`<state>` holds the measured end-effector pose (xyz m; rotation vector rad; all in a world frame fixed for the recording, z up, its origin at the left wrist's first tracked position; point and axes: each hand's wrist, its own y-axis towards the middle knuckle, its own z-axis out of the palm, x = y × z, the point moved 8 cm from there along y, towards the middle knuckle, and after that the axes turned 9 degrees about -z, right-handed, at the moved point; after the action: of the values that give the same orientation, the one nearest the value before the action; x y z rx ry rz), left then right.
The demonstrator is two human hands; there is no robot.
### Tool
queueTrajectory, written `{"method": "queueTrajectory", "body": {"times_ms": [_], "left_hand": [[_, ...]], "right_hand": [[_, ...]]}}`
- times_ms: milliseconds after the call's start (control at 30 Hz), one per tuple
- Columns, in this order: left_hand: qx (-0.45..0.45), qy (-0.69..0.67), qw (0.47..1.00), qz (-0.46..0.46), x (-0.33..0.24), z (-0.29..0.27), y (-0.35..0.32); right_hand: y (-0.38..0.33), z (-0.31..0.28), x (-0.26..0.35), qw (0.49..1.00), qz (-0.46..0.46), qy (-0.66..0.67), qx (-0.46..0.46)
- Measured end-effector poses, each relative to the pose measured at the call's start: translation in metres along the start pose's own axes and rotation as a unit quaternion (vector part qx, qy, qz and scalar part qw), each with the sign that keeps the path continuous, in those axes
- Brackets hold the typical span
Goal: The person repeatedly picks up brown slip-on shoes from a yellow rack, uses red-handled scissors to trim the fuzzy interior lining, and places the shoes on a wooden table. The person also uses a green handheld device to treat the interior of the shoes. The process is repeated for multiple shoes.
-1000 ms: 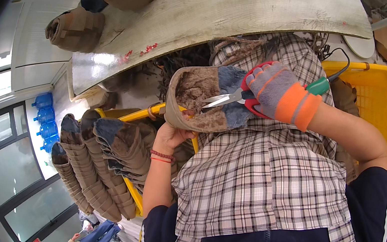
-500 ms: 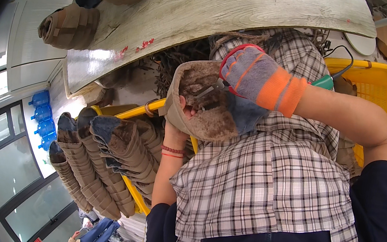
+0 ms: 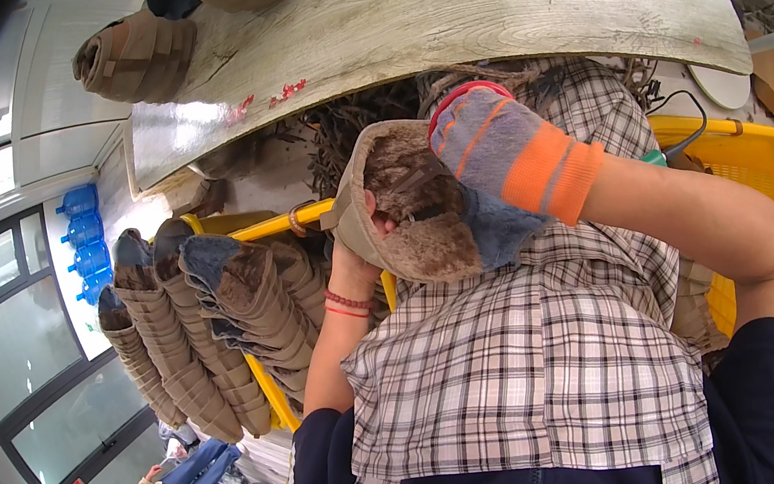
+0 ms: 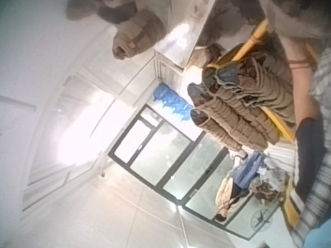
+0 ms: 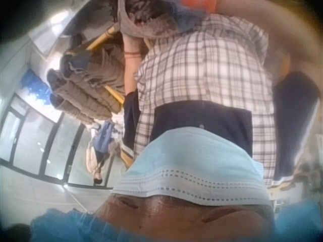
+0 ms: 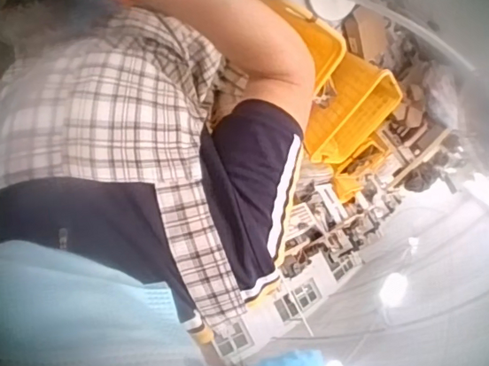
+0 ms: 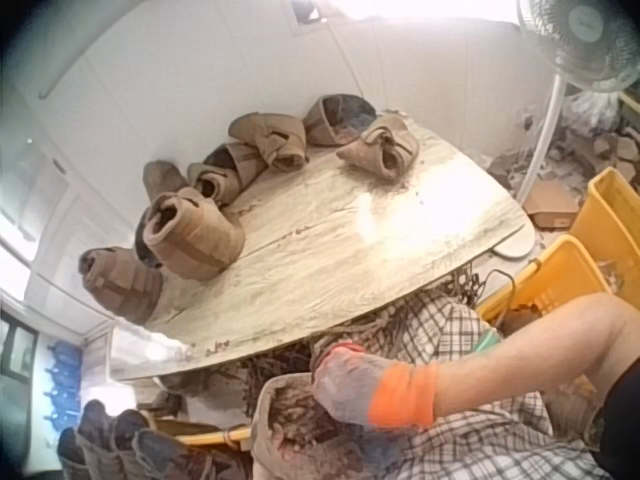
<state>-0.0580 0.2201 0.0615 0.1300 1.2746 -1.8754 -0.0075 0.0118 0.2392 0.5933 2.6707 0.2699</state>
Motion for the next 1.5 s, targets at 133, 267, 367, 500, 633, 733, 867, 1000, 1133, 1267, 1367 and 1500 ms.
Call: {"method": "queueTrajectory", "body": {"times_ms": [133, 267, 367, 500, 633, 733, 867, 1000, 1133, 1267, 1367, 1500], "left_hand": [[0.006, -0.035, 0.999, -0.007, 0.001, -0.002, 0.000], [0.033, -0.012, 0.999, 0.004, -0.002, 0.014, -0.004], [0.020, 0.066, 0.998, 0.014, -0.006, 0.032, -0.016], [0.078, 0.086, 0.987, -0.110, 0.005, 0.009, -0.021], [0.114, 0.055, 0.947, -0.295, 0.020, -0.009, -0.036], [0.080, 0.113, 0.949, -0.285, 0.029, -0.021, -0.033], [0.059, 0.113, 0.970, -0.206, 0.033, -0.018, -0.034], [0.047, 0.125, 0.979, -0.152, 0.024, -0.011, -0.039], [0.019, 0.114, 0.982, -0.152, 0.028, -0.020, -0.036], [-0.002, 0.120, 0.982, -0.143, 0.026, -0.017, -0.039], [-0.008, 0.119, 0.982, -0.145, 0.026, -0.018, -0.041], [-0.012, 0.115, 0.982, -0.149, 0.028, -0.022, -0.038]], "right_hand": [[-0.001, 0.000, -0.004, 0.999, 0.013, 0.028, 0.045], [-0.003, -0.002, -0.017, 0.990, 0.058, 0.077, 0.100], [-0.013, -0.007, -0.027, 0.977, 0.108, 0.120, 0.140], [-0.035, -0.023, -0.021, 0.973, 0.139, 0.128, 0.136], [-0.047, -0.020, -0.007, 0.967, 0.137, 0.170, 0.131], [-0.048, -0.011, 0.002, 0.968, 0.125, 0.163, 0.146], [-0.048, -0.003, 0.004, 0.951, 0.126, 0.210, 0.191], [-0.045, -0.012, 0.004, 0.957, 0.105, 0.204, 0.178], [-0.034, 0.003, 0.014, 0.937, 0.076, 0.229, 0.253], [-0.028, 0.014, 0.024, 0.931, 0.065, 0.245, 0.262], [-0.025, 0.011, 0.025, 0.937, 0.069, 0.245, 0.238], [-0.024, 0.017, 0.027, 0.928, 0.075, 0.262, 0.254]]}}
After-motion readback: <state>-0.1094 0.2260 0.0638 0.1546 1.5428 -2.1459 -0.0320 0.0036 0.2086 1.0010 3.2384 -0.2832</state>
